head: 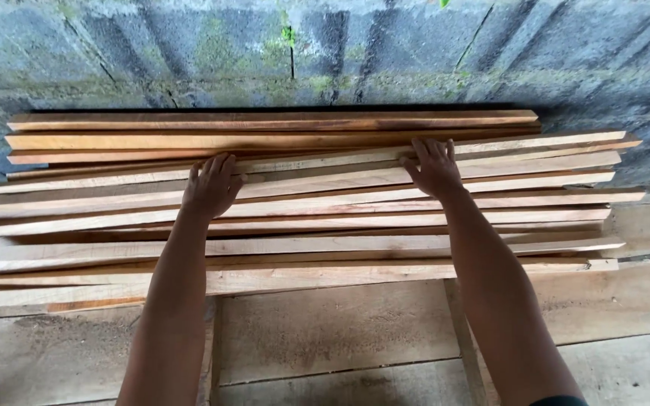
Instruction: Sorting and organizing thin wooden planks on a workbench.
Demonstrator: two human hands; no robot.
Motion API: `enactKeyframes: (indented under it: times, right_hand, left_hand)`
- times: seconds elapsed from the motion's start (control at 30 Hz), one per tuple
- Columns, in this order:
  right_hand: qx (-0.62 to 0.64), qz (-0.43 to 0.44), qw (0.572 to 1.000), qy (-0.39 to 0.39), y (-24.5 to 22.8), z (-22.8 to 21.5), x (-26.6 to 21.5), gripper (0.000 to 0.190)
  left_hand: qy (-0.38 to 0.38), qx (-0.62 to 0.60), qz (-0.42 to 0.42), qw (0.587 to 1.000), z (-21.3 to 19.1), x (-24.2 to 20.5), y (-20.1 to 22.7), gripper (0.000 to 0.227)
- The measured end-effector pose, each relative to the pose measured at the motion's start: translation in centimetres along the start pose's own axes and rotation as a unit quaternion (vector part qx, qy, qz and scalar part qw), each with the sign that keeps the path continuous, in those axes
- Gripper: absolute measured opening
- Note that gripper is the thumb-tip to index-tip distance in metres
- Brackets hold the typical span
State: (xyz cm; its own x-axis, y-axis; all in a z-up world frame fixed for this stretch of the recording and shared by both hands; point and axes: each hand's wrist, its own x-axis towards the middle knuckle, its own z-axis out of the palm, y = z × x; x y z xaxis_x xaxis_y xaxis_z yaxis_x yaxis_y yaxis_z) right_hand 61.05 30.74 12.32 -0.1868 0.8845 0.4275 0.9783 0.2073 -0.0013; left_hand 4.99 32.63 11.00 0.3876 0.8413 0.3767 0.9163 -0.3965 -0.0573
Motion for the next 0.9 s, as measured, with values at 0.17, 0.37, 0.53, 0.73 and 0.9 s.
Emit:
enactKeyframes:
  times: [0.17, 0.37, 0.53, 0.73, 0.9]
  right_hand:
    - [-0.007, 0.001, 1.000, 0.007, 0.2, -0.7, 0.2, 0.074]
    - [-0.022, -0.014, 1.000, 0.016, -1.1, -4.2, -1.8, 0.062]
    - [0.003, 0.000, 1.000, 0.000, -1.1, -4.5, -3.2, 0.060]
    - [-0.043, -0.068, 0.996, 0.029, 0.2, -5.5, -4.2, 0.059]
    - [-0.185, -0.153, 0.962, 0.133, 0.2, -6.2, -4.3, 0.059]
  left_hand:
    - [0.056, 0.048, -0.013, 0.997, 2.1, 0.0, -0.6, 0.045]
    - [0.048, 0.065, -0.009, 0.997, 0.8, -1.3, 0.1, 0.054]
    - [0.093, 0.068, 0.010, 0.993, 2.1, -2.6, 0.1, 0.058]
    - [0.129, 0.080, 0.079, 0.985, -3.0, -3.6, 1.0, 0.053]
    - [0.190, 0.131, 0.084, 0.969, -4.2, -2.3, 0.5, 0.050]
